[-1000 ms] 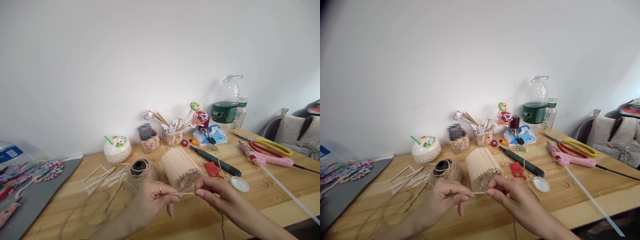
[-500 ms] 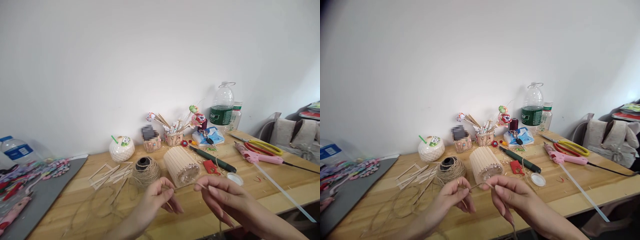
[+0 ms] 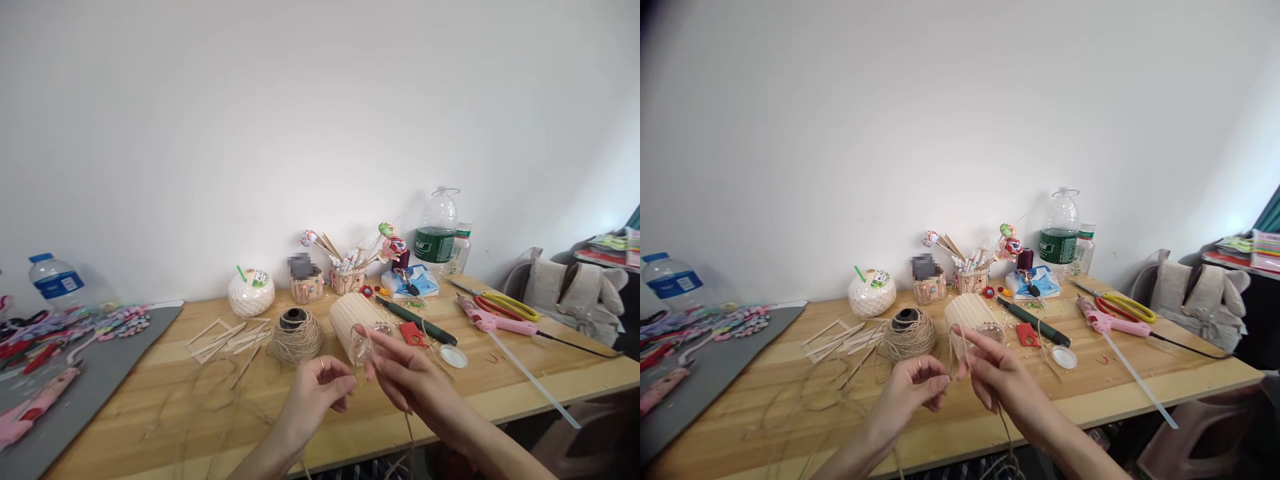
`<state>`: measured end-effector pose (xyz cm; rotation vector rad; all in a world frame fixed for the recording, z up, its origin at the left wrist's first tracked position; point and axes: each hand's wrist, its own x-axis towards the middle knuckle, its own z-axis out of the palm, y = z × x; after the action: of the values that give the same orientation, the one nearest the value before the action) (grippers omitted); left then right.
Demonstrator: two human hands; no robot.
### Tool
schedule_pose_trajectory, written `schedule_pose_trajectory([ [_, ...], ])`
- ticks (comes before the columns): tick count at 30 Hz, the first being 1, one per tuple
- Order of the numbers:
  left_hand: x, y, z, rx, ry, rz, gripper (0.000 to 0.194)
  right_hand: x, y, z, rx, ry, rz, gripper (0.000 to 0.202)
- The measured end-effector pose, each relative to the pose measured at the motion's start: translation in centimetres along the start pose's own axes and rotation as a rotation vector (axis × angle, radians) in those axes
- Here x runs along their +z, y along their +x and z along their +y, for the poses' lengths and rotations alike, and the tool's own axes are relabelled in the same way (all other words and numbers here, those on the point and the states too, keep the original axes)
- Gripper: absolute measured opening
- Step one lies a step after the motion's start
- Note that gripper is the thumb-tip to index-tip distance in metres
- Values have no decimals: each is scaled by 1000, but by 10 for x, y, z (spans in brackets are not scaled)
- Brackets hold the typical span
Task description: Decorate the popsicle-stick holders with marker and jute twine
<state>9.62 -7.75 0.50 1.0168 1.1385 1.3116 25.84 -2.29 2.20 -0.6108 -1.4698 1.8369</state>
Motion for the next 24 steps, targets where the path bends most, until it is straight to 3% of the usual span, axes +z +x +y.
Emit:
schedule_pose_trajectory([
  [4,4,1,-1,3,-28,-9,32,1,5,10,-43,-317,-18,62],
  [9,4,3,-5,-30,-56,20,31,-2,2,17,-106,-510,6,59],
  [19,4,1,-3,-75,-49,-43,24,5,-6,9,-13,-586,-80,52],
  [24,2,-2,0,-82,-26,-52,16,5,-7,7,-45,-680,-63,49],
])
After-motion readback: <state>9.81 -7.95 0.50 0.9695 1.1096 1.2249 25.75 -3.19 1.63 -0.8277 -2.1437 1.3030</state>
